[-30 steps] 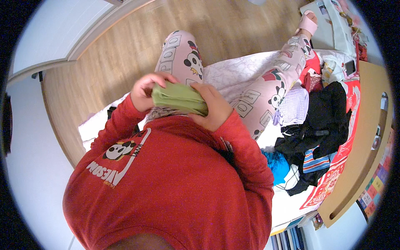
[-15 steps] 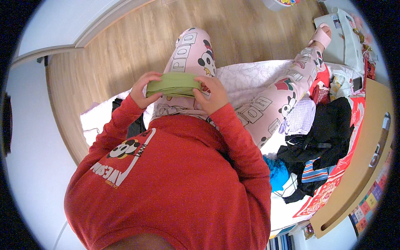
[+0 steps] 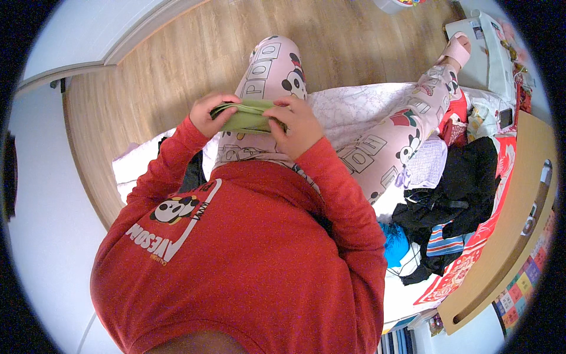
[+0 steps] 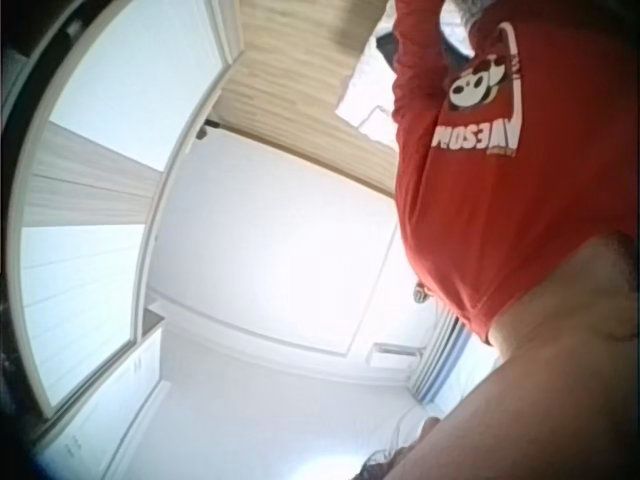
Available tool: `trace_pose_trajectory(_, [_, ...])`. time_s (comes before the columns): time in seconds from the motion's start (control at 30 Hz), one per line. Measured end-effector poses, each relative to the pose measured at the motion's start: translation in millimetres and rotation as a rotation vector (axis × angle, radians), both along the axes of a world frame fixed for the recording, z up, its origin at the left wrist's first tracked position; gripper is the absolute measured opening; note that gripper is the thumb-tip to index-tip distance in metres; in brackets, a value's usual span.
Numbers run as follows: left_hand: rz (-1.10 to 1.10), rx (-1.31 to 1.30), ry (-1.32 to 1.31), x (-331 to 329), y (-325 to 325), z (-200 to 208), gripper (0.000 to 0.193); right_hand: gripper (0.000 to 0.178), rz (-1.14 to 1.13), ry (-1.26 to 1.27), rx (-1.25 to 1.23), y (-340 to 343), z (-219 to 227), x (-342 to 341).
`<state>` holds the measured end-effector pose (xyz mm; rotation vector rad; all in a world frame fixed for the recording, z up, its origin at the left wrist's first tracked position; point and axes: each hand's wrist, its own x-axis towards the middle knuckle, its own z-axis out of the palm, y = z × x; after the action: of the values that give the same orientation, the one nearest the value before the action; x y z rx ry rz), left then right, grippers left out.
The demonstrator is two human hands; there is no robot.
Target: The person sits on the floor and folds a purple garment and a green garment by hand. They smooth and align the items, fold them into compact rectangles, and place them on the bed.
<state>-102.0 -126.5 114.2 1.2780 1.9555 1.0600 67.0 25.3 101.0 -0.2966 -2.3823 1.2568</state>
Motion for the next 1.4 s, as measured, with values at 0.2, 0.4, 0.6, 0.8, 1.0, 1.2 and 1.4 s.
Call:
trace_pose_trajectory(0.2, [-0.221,0.091,0.344,15.5,7.6,12.4,0.033,0.022,0.021,-0.119,-0.123,9.3,-19.6,-3.3])
trace_pose_trajectory(0.4, [-0.194,0.090,0.470,28.2,24.4,-0.3,0.034,0.029,-0.002,-0.153,-0.134,11.1,-21.1,1.5])
trace_pose_trajectory(0.6, [-0.180,0.195,0.402,36.5,35.7,-12.5,0.021,0.027,-0.174,-0.249,-0.576,11.2,-14.3,5.0])
trace_pose_trajectory(0.8, [-0.118,0.317,0.313,28.9,36.8,-34.0,0.017,0.023,-0.148,-0.269,-0.503,4.1,-10.0,10.1])
trace_pose_trajectory(1.0, [-0.175,0.294,0.264,28.3,42.8,-19.3,0.014,0.016,-0.239,-0.182,-0.655,3.2,-33.6,12.7])
trace_pose_trajectory(1.2, [-0.168,0.366,0.262,31.9,44.1,-27.9,0.012,0.016,-0.204,-0.202,-0.577,4.6,-20.0,14.1])
trace_pose_trajectory(1.4, [-0.345,0.406,0.212,23.2,40.0,-28.6,0.012,0.029,-0.095,-0.201,-0.121,5.1,5.2,20.6])
